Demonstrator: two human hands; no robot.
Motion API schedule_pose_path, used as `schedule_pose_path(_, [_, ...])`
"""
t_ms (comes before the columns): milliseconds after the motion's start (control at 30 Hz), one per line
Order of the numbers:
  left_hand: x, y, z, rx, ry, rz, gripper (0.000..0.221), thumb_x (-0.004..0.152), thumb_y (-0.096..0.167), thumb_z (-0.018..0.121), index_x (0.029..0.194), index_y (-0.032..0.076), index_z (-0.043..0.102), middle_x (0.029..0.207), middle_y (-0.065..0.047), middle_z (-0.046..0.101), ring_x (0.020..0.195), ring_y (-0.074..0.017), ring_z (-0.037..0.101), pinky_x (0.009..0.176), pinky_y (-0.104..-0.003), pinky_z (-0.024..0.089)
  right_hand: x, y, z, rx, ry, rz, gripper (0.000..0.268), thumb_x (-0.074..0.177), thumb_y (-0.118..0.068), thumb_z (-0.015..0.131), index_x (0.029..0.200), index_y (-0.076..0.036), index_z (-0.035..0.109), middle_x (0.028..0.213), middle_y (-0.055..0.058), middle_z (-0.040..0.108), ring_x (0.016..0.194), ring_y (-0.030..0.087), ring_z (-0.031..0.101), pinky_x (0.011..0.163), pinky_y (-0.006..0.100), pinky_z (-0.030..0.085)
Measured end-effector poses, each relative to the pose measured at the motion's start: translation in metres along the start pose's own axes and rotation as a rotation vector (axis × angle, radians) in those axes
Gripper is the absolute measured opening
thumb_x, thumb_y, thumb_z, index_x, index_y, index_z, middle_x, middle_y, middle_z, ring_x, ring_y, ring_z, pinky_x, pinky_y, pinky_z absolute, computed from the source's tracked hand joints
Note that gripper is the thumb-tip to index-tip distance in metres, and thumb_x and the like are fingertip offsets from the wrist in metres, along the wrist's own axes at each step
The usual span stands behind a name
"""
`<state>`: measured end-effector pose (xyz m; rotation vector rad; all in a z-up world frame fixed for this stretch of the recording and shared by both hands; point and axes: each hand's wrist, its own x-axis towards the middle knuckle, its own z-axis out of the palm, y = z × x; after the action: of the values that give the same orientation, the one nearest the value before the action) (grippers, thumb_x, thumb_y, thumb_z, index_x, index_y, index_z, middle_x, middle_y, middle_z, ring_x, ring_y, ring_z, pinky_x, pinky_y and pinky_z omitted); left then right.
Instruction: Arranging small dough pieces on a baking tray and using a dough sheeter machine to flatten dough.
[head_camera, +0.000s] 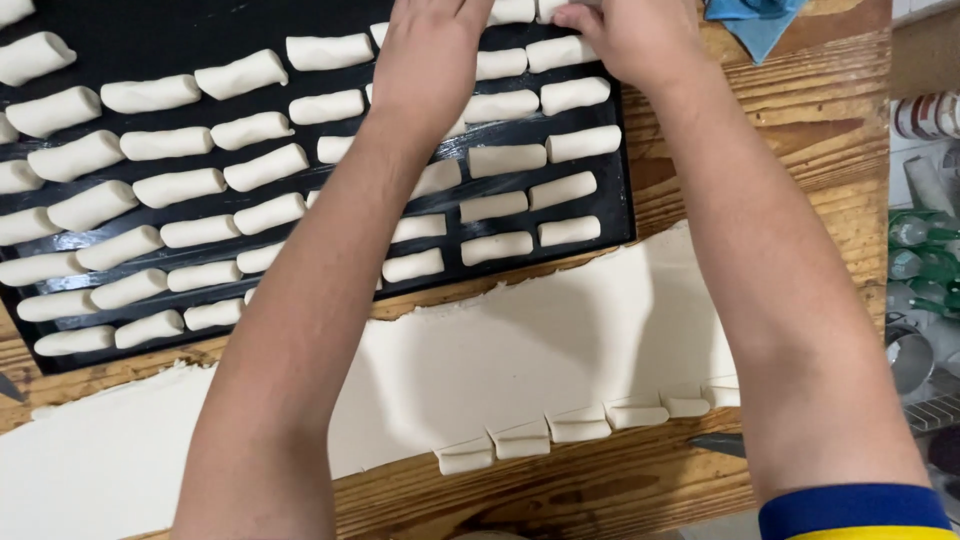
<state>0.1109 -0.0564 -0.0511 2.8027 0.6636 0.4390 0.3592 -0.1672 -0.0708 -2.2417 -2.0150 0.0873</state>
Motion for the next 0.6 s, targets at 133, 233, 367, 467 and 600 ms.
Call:
schedule_pose_path(133, [-0.11, 0.051, -0.057, -0.196, 0.163, -0.036, 0.038, 0.108, 0.001, 0.053, 0.146, -0.002, 0.051, 0.145, -0.019, 0.051, 0.134, -0.043, 0.05, 0.114, -0.056, 0.043, -0.084, -0.06, -0.041, 0.252, 0.206, -0.116, 0.021, 0.114, -0.017, 0.063, 0.127, 0.0, 0.064, 0.121, 0.023, 0.067, 0.113, 0.045, 0.058, 0.09, 0.055, 0.044])
schedule_pose_path(233, [-0.23, 0.089, -0.058, -0.154, 0.166, -0.075, 0.043, 0.098, 0.009, 0.062, 0.141, 0.006, 0.059, 0.138, -0.016, 0.058, 0.128, -0.0385, 0.058, 0.11, -0.052, 0.049, -0.195, -0.113, -0.045, 0.348, 0.158, -0.16, 0.035, 0.108, -0.02, 0.061, 0.14, -0.007, 0.063, 0.141, 0.017, 0.064, 0.135, 0.041, 0.056, 0.112, 0.054, 0.045])
schedule_pose_path(367, [-0.382, 0.166, -0.046, -0.116, 0.025, -0.122, 0.058, 0.088, 0.016, 0.06, 0.147, 0.013, 0.059, 0.142, -0.014, 0.059, 0.131, -0.0343, 0.057, 0.111, -0.052, 0.047, -0.36, -0.189, -0.026, 0.3, 0.109, -0.076, 0.043, 0.091, -0.031, 0.074, 0.131, -0.018, 0.069, 0.133, 0.003, 0.068, 0.126, 0.028, 0.061, 0.109, 0.049, 0.048])
schedule_pose_path(467, [-0.428, 0.213, -0.048, -0.161, 0.038, 0.044, 0.054, 0.094, 0.025, 0.057, 0.147, 0.016, 0.059, 0.149, -0.01, 0.057, 0.138, -0.0288, 0.054, 0.116, -0.05, 0.04, -0.442, -0.246, -0.009, 0.323, 0.107, 0.007, 0.044, 0.088, -0.038, 0.074, 0.129, -0.021, 0.07, 0.129, -0.003, 0.068, 0.122, 0.024, 0.061, 0.104, 0.047, 0.047])
schedule_pose_path(600, [-0.442, 0.239, -0.024, 0.03, -0.07, 0.053, 0.069, 0.096, 0.038, 0.055, 0.161, 0.017, 0.042, 0.164, -0.01, 0.04, 0.15, -0.0273, 0.039, 0.121, -0.051, 0.03, -0.447, -0.306, -0.014, 0.177, -0.036, 0.05, 0.063, 0.097, -0.041, 0.064, 0.153, -0.014, 0.05, 0.155, 0.005, 0.052, 0.146, 0.024, 0.044, 0.12, 0.051, 0.029])
